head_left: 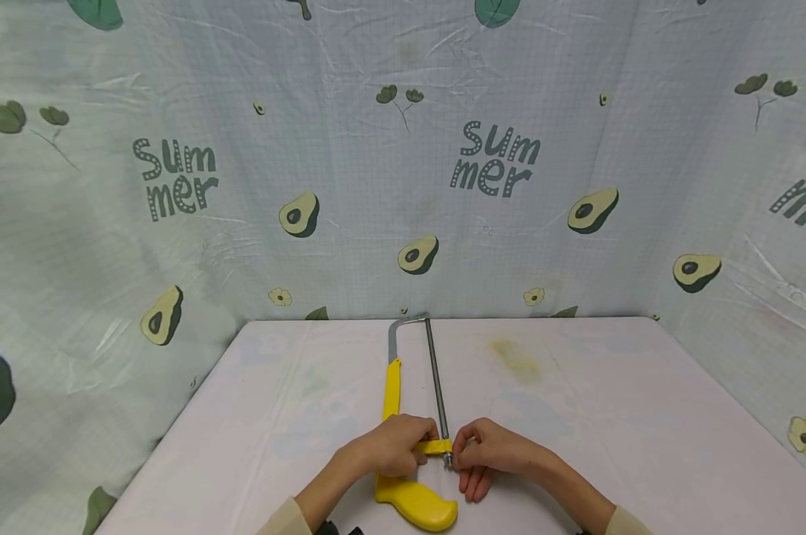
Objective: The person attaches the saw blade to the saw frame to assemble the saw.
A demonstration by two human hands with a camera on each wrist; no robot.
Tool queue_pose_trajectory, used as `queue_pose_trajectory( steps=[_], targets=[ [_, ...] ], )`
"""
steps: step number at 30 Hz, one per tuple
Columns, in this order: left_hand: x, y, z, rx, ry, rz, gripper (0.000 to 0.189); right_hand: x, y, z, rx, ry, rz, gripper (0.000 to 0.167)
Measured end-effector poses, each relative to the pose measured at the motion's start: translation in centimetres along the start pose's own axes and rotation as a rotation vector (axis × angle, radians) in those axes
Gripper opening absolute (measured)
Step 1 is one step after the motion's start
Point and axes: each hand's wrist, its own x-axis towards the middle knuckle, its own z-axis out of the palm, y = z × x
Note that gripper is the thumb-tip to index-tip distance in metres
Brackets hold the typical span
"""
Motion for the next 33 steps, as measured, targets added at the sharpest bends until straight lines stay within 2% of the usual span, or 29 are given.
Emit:
queue_pose_trajectory(
  steps=[33],
  targets=[
    [0.05,-0.1,0.07,-0.002,0.001,-0.005,0.021,0.05,0.08,-0.07,0.009,-0.029,-0.01,0.015]
  ],
)
